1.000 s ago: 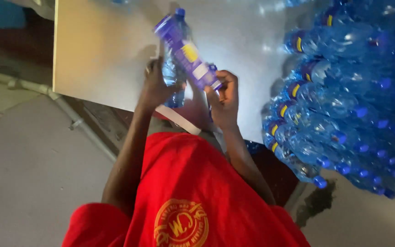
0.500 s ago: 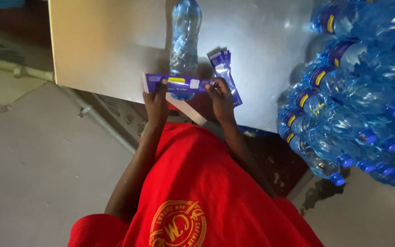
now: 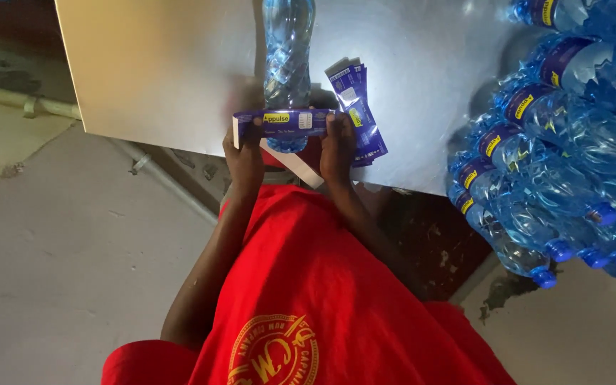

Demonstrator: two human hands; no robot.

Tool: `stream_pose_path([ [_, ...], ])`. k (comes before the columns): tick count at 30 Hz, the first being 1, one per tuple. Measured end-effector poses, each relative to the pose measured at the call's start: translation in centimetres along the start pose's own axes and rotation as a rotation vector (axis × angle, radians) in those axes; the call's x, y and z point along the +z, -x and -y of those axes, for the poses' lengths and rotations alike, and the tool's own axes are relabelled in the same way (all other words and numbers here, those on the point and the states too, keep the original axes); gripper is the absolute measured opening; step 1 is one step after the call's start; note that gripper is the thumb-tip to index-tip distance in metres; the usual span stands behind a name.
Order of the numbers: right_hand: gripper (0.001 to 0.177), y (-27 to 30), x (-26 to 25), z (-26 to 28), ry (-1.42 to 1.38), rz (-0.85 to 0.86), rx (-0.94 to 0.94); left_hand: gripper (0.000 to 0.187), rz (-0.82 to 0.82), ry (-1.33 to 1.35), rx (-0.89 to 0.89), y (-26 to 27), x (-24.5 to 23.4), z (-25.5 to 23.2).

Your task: Manually applying adhesive labels to plastic water bottles at a production station.

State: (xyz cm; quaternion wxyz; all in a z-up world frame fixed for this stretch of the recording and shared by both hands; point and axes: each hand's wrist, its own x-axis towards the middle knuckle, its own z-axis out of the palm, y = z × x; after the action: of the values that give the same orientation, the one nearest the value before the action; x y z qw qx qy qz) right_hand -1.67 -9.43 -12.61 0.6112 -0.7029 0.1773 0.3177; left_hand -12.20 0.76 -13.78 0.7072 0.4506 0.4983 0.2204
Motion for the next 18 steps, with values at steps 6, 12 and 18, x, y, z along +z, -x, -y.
stream_pose_path([
  [6,0.037,-0.4,-0.6,-1.3,-0.142,0.002,0.008,0.009,0.014,-0.049,-0.034,0.0,0.2,-0.7],
  [12,0.042,-0.8,-0.3,-0.7,0.057,0.014,0.019,0.008,-0.006,-0.054,-0.064,-0.2,-0.2,0.6],
  [18,0.037,-1.3,0.8,-1.2,0.232,-0.025,-0.034,0.008,-0.047,-0.104,-0.01,-0.3,1.0,-1.3],
])
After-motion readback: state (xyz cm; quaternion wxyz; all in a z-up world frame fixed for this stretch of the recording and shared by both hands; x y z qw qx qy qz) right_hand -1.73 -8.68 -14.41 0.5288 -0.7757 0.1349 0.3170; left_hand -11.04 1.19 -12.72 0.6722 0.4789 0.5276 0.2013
